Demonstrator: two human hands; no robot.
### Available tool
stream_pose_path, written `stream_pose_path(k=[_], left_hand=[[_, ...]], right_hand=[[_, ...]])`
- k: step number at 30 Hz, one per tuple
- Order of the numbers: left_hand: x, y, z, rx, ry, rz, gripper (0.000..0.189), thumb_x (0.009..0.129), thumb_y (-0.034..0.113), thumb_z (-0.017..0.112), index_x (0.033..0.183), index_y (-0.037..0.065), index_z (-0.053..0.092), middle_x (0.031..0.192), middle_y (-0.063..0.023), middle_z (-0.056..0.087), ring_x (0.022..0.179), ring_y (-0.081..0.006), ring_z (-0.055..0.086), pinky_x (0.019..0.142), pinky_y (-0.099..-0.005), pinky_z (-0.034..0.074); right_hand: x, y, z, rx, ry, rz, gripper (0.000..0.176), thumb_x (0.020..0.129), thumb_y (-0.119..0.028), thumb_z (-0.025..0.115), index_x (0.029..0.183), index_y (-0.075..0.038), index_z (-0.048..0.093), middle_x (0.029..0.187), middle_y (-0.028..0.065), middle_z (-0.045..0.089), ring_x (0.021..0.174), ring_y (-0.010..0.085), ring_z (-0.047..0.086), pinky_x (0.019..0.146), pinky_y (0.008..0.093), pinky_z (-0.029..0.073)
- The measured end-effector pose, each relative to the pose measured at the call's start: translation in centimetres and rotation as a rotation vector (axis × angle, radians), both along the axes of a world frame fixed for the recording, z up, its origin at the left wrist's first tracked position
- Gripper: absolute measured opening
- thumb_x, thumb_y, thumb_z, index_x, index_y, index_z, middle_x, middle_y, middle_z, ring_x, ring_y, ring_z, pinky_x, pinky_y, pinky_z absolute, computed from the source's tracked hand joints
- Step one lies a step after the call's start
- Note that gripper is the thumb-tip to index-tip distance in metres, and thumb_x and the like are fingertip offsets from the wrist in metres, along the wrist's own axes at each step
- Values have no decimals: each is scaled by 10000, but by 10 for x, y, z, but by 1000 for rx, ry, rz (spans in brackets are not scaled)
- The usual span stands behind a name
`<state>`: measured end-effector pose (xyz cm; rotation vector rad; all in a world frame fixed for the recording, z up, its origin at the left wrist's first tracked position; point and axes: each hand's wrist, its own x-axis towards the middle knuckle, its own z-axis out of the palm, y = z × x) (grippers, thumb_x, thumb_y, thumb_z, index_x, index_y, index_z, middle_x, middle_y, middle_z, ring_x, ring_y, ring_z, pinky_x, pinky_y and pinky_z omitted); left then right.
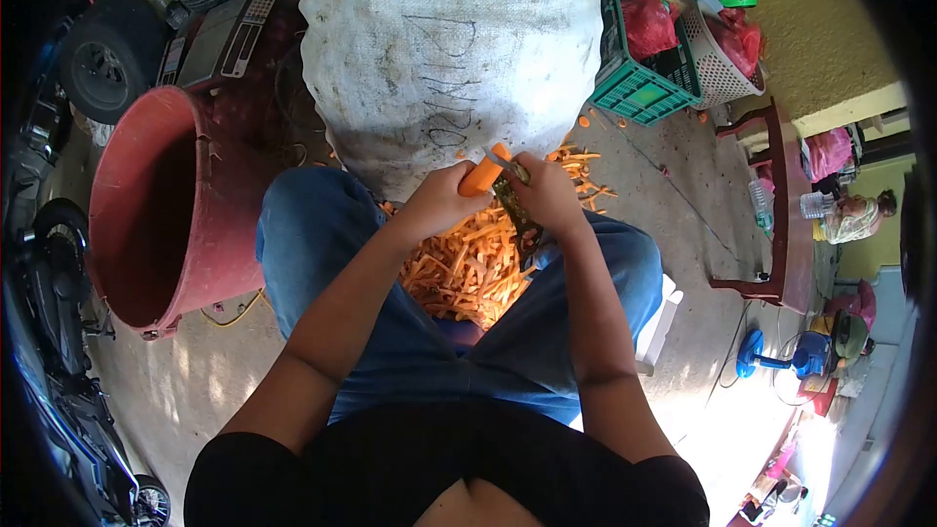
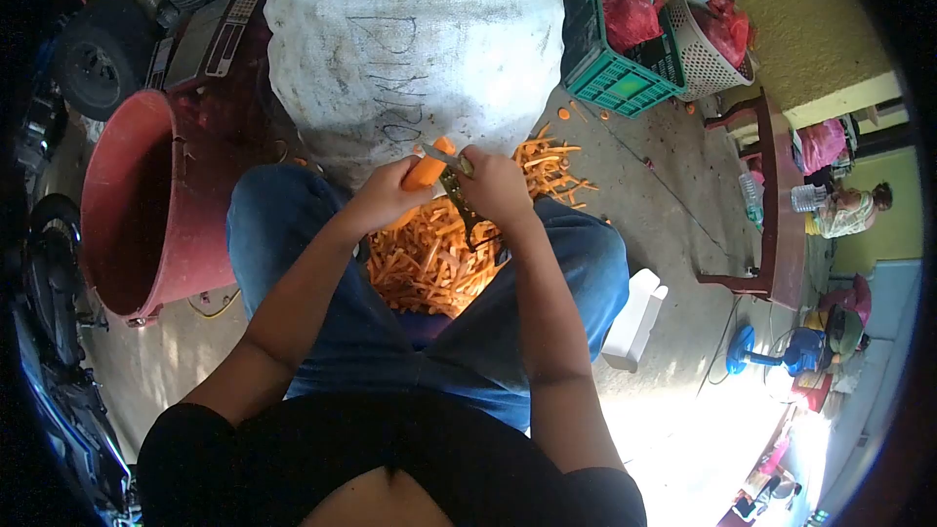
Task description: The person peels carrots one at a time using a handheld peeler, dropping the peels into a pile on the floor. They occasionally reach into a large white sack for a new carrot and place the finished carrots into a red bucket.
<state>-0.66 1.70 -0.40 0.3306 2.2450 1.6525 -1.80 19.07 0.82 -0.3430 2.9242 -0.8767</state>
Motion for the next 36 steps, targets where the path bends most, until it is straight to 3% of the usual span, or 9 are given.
stream_pose_path(k=[5,9,13,15,19,22,25,31,36], left_hand=[[10,-6,18,120,11,-106,320,675,189,612,904,-9,506,703,-74,540,636,-109,506,590,-275,408],[26,0,41,333,87,-677,271,691,167,617,892,24,505,685,-7,501,708,-76,497,604,-226,399],[25,8,28,538,40,-430,228,698,78,603,900,29,507,863,-54,510,870,-145,472,773,-276,366],[19,11,26,618,160,-358,218,728,21,571,927,28,482,926,-39,472,905,-129,458,802,-247,368],[14,7,20,633,248,-182,259,721,37,587,953,41,471,964,-50,466,947,-149,443,827,-262,354],[2,-10,21,617,199,24,303,716,48,595,989,30,465,987,-60,468,934,-135,456,791,-259,379],[-6,-28,28,585,27,173,342,708,44,599,1017,22,454,981,-66,477,873,-133,489,729,-251,414],[-8,-25,7,147,-10,-82,558,623,115,679,1072,-15,374,939,-108,516,790,-158,540,672,-263,444],[0,7,-18,-84,45,12,636,595,117,642,1122,13,301,1009,-145,484,918,-224,501,780,-315,388]], right_hand=[[-6,5,-12,-139,57,46,172,716,-192,526,773,-29,522,663,203,541,656,361,531,583,423,421],[-17,16,-36,87,-3,-142,227,773,-244,491,757,-24,541,641,189,540,611,350,529,551,387,412],[-8,-3,-44,-237,-283,-3,271,750,-266,531,851,-14,544,771,181,564,696,323,543,646,344,430],[-5,-10,-61,-402,145,564,255,758,-251,535,919,-53,542,834,105,576,690,289,549,654,326,431],[1,-23,-65,-724,-67,584,273,753,-220,552,969,-54,533,870,54,572,689,224,555,650,288,434],[3,-23,-41,-1098,-749,-83,287,750,-171,554,971,9,521,869,66,562,743,119,541,655,224,426],[-5,-11,-39,-1208,-611,-129,266,767,-162,530,975,4,525,850,58,568,729,115,543,634,215,426],[-6,-5,-28,-1119,-525,-172,219,774,-135,509,930,16,536,756,17,550,627,106,502,558,258,403],[0,-13,-36,-366,29,-115,154,702,-146,539,823,-52,539,601,169,532,582,302,539,536,375,417]])
